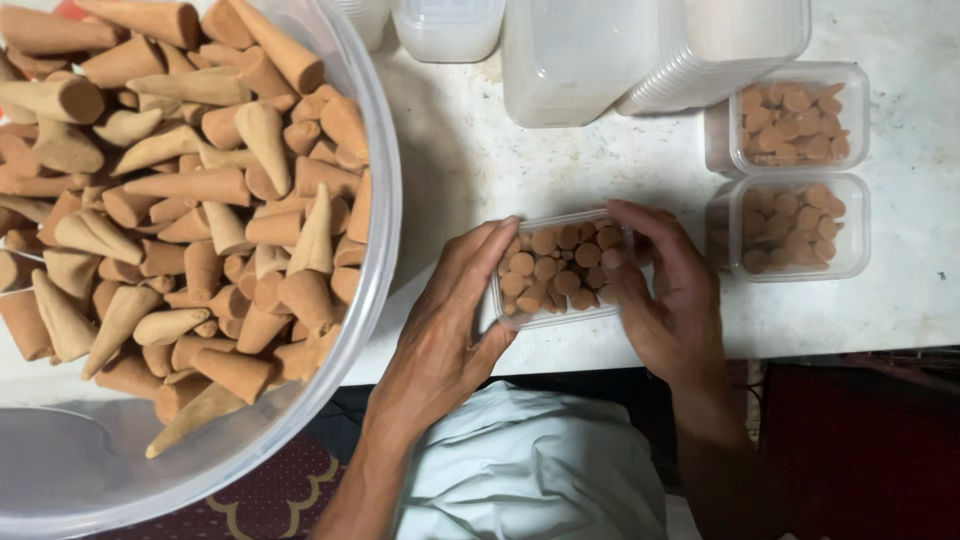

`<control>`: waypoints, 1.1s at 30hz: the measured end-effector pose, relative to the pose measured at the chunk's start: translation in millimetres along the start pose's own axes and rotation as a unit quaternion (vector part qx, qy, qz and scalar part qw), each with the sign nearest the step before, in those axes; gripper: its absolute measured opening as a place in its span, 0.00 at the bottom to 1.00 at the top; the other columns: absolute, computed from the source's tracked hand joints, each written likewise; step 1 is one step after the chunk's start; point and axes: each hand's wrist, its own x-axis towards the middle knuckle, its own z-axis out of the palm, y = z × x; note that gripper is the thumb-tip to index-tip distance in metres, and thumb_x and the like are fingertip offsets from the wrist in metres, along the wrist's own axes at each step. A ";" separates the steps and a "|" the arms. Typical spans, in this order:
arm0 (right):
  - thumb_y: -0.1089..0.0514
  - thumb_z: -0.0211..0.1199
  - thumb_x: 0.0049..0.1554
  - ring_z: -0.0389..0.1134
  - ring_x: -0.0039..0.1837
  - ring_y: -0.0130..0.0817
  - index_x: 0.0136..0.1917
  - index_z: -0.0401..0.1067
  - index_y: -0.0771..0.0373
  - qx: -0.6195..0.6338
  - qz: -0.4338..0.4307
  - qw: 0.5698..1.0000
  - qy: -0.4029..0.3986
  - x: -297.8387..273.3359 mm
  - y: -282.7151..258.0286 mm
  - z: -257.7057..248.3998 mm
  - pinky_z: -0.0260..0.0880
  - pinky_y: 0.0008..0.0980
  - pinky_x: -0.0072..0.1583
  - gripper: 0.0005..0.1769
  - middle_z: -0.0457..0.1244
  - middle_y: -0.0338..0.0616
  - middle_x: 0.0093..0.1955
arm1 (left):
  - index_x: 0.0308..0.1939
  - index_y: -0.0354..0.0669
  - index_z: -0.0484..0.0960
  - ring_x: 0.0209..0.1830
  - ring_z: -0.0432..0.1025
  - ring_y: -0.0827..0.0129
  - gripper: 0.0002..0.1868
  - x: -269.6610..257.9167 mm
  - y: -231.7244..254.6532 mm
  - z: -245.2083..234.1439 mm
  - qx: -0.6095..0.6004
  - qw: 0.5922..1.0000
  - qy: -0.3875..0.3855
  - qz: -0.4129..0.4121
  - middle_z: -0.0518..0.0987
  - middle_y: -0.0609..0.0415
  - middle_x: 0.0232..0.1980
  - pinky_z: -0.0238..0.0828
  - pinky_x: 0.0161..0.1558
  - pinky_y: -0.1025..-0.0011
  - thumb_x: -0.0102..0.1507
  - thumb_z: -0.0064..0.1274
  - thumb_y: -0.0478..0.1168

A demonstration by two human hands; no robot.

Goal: The person picks up incense cones from a large container and places them into small plastic boxes.

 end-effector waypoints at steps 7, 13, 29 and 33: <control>0.57 0.54 0.64 0.64 0.62 0.31 0.69 0.64 0.67 0.047 -0.015 0.999 0.019 -1.3 9.1 -3.4 0.66 0.27 0.64 0.22 0.63 0.47 0.63 | 0.77 0.42 0.49 0.77 0.56 0.55 0.33 -0.6 -1.8 5.2 0.013 1.000 -0.010 -0.019 0.59 0.43 0.76 0.58 0.72 0.59 0.71 0.40 0.48; 0.63 0.52 0.64 0.65 0.70 0.40 0.71 0.59 0.68 0.224 -0.043 0.973 -0.032 -14.7 -3.7 -5.2 0.68 0.35 0.71 0.22 0.58 0.55 0.73 | 0.78 0.44 0.43 0.78 0.53 0.56 0.39 -2.2 -2.0 10.9 0.037 0.997 -0.005 -0.066 0.58 0.42 0.75 0.58 0.71 0.57 0.69 0.43 0.51; 0.68 0.54 0.62 0.60 0.75 0.46 0.67 0.62 0.65 0.154 -0.111 0.981 0.030 -22.1 3.0 7.6 0.63 0.38 0.73 0.19 0.60 0.56 0.70 | 0.70 0.41 0.58 0.72 0.60 0.54 0.29 -6.6 -7.2 18.3 0.059 0.997 0.051 0.001 0.63 0.42 0.69 0.63 0.70 0.58 0.68 0.47 0.47; 0.69 0.49 0.64 0.60 0.75 0.48 0.66 0.61 0.68 0.162 -0.127 0.978 0.040 -21.9 2.0 9.7 0.63 0.42 0.77 0.16 0.59 0.57 0.69 | 0.69 0.43 0.58 0.72 0.60 0.53 0.28 -7.0 -8.8 18.9 0.058 0.997 0.046 0.001 0.63 0.42 0.69 0.62 0.69 0.58 0.68 0.48 0.45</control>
